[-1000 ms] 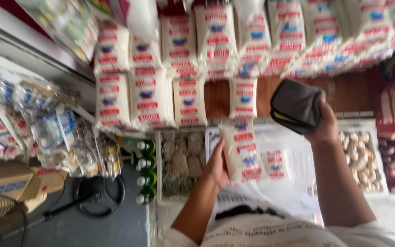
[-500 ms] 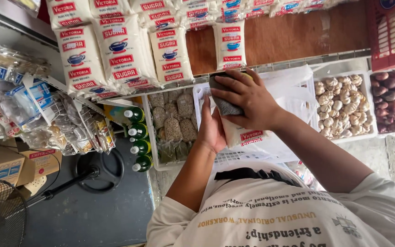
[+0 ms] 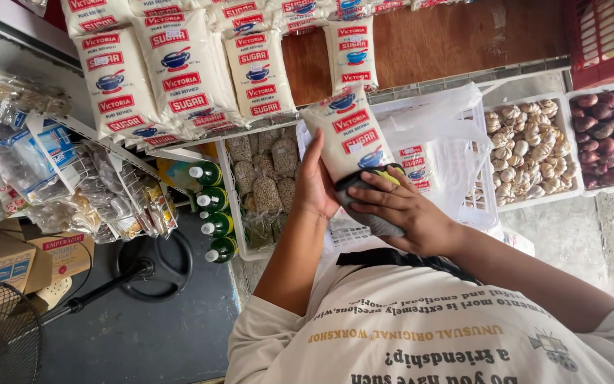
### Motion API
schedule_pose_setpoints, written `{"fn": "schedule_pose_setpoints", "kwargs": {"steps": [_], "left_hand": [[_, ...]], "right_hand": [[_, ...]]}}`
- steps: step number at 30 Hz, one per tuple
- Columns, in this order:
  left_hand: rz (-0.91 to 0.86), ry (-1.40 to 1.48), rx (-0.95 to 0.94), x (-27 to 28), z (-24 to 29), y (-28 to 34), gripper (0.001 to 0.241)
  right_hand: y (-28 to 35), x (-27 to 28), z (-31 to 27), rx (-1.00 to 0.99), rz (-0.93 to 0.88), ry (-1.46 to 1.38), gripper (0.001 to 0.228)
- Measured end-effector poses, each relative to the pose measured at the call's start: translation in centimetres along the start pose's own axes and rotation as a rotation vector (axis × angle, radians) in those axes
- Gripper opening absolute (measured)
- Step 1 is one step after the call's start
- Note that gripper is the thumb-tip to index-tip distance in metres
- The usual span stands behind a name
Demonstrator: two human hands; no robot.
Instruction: Cleaning, scanning, and organizing bags of refined sugar into a basket at a grocery store.
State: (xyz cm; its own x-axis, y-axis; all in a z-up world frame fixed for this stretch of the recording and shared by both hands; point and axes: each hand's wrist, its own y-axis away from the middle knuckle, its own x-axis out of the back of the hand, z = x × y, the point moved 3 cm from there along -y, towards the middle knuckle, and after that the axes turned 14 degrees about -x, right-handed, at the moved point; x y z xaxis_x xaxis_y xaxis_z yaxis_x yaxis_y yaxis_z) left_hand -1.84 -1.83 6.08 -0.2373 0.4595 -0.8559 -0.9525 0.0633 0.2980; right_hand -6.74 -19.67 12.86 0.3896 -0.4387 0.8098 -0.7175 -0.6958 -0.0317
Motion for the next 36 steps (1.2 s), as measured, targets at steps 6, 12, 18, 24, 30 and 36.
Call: {"fn": "schedule_pose_setpoints", "kwargs": {"steps": [6, 12, 18, 24, 30, 36], "left_hand": [[0.062, -0.031, -0.052, 0.9, -0.5, -0.7, 0.064], [0.029, -0.073, -0.126, -0.8, -0.2, 0.2, 0.063], [-0.015, -0.128, -0.112, -1.0, -2.4, 1.2, 0.056], [-0.009, -0.14, -0.077, -1.6, -1.8, 1.9, 0.058], [0.134, -0.177, -0.156, -0.7, -2.1, 1.7, 0.08], [0.219, -0.464, -0.367, -1.2, -1.7, 2.4, 0.091]], "right_hand": [[2.7, 2.7, 1.4, -0.16, 0.084, -0.561, 0.046], [3.5, 0.9, 7.2, -0.677, 0.468, -1.66, 0.056], [2.2, -2.2, 6.7, -0.838, 0.291, -1.982, 0.067], [2.9, -3.6, 6.4, -0.999, 0.05, -1.861, 0.061], [0.1, -0.1, 2.5, -0.825, 0.175, -1.558, 0.054], [-1.1, 3.7, -0.2, -0.763, 0.374, -0.763, 0.059]]}}
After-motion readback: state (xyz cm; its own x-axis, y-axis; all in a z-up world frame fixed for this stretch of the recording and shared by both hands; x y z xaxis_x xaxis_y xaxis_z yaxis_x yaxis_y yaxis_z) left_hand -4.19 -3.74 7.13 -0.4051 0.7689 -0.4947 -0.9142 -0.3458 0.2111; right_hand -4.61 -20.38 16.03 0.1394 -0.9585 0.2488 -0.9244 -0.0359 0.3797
